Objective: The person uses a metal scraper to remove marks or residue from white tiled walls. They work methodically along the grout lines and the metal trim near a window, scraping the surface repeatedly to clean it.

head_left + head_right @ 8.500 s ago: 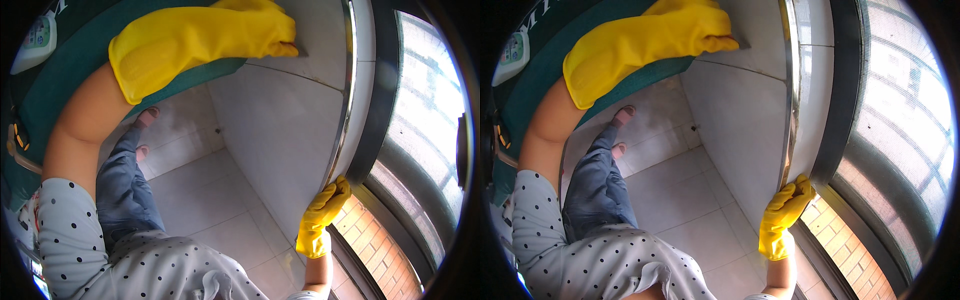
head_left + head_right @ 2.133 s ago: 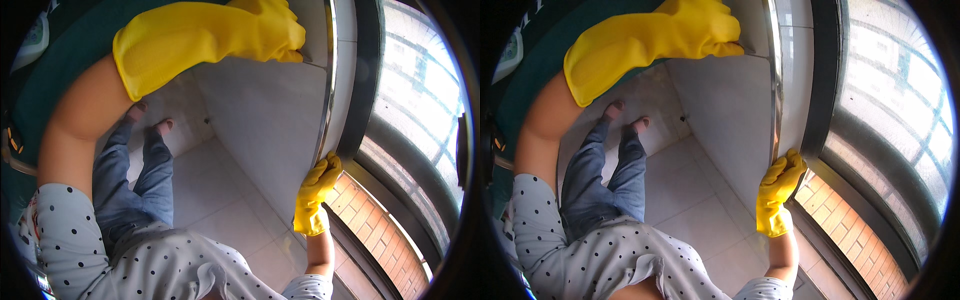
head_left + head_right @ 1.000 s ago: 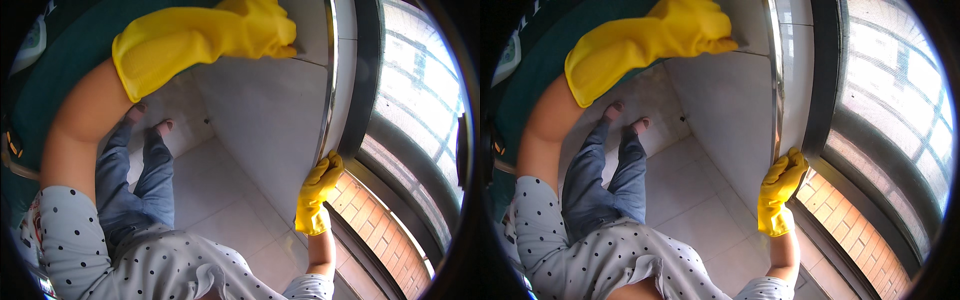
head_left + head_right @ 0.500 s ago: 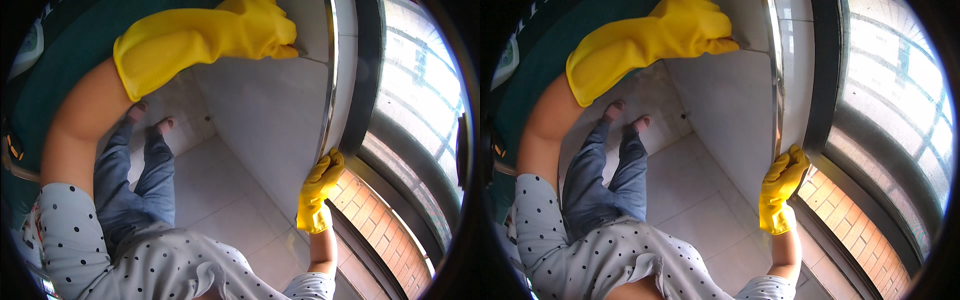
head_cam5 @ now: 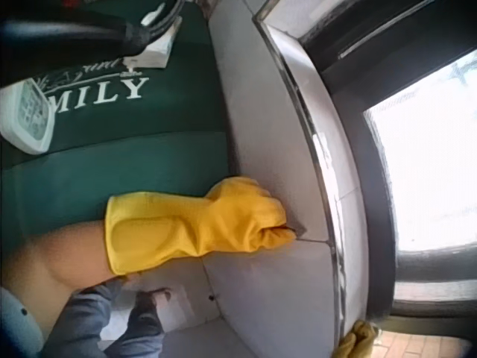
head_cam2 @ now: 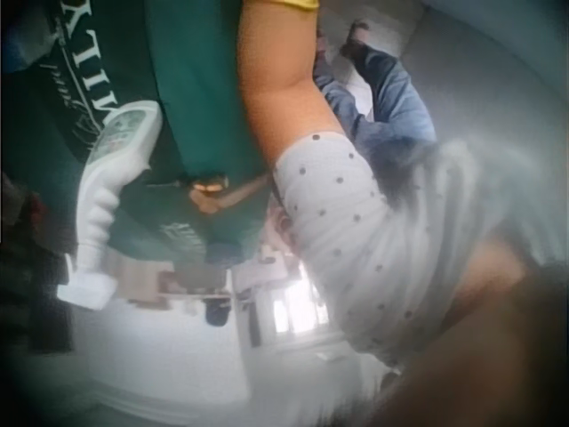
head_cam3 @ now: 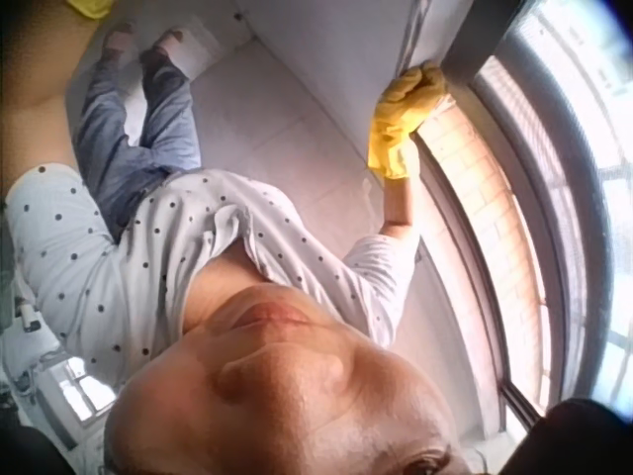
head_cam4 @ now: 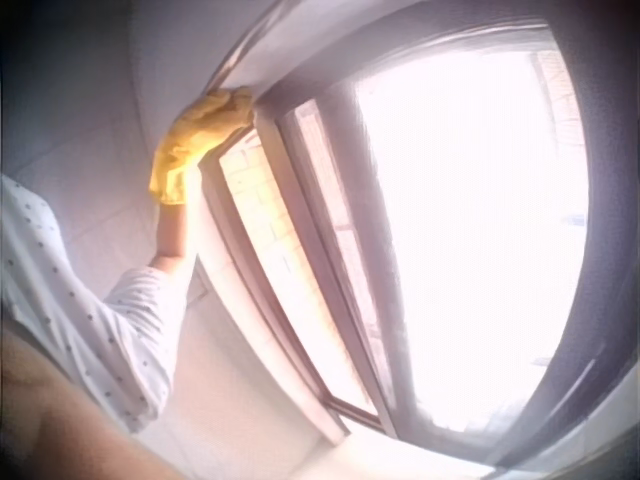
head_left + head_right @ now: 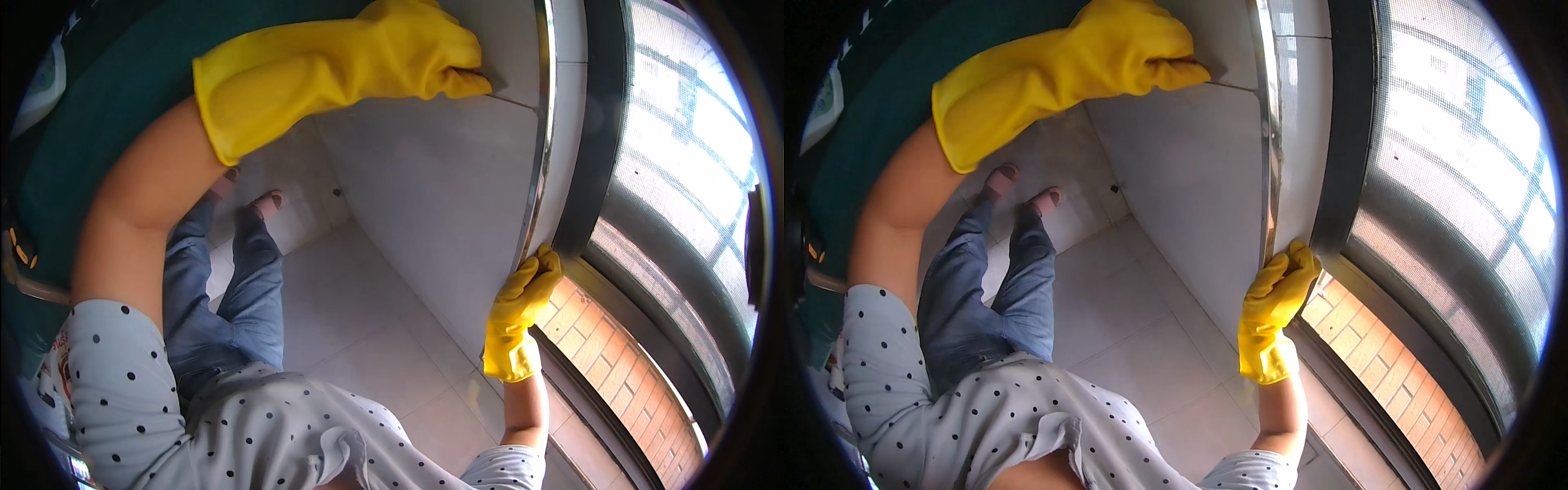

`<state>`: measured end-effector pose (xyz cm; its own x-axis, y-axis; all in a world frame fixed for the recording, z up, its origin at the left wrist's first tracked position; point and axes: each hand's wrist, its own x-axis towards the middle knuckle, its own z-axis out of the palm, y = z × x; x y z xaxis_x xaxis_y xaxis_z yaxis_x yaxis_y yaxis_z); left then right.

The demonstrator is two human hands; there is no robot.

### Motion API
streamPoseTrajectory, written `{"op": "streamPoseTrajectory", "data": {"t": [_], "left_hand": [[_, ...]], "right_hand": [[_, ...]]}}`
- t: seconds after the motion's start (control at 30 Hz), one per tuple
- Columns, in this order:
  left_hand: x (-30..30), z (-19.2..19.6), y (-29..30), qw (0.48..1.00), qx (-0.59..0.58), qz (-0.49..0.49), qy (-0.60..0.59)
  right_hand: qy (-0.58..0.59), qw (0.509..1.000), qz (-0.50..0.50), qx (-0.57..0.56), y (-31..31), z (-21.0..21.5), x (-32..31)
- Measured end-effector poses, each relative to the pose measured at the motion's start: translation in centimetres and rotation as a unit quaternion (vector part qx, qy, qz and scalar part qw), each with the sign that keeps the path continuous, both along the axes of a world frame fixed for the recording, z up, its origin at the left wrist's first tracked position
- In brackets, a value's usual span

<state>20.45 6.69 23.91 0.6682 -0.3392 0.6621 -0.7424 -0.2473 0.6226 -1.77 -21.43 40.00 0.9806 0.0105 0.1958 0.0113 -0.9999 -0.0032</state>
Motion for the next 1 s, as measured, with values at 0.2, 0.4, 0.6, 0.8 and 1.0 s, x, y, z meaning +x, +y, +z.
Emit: {"op": "streamPoseTrajectory", "data": {"t": [0.2,0.4,0.6,0.8,1.0], "left_hand": [[1.6,-0.5,1.8,0.995,0.055,0.036,-0.071],[0.8,-0.8,0.4,0.995,0.038,0.005,-0.095],[0.7,-0.1,0.9,0.997,0.024,0.024,-0.067],[-0.5,-0.4,-0.1,0.994,-0.023,0.107,-0.026],[-2.6,-1.3,-1.4,0.993,0.056,0.104,-0.020]], "right_hand": [[-0.002,0.999,-0.018,0.045,-0.4,-0.6,-0.1],[0.013,0.999,-0.020,0.022,0.1,0.0,-0.1],[0.000,0.999,-0.019,0.029,-0.1,-0.2,0.0],[0.009,1.000,-0.027,0.008,-0.5,-0.1,0.0],[-0.001,1.000,-0.012,0.008,-0.8,-0.3,0.0]]}}
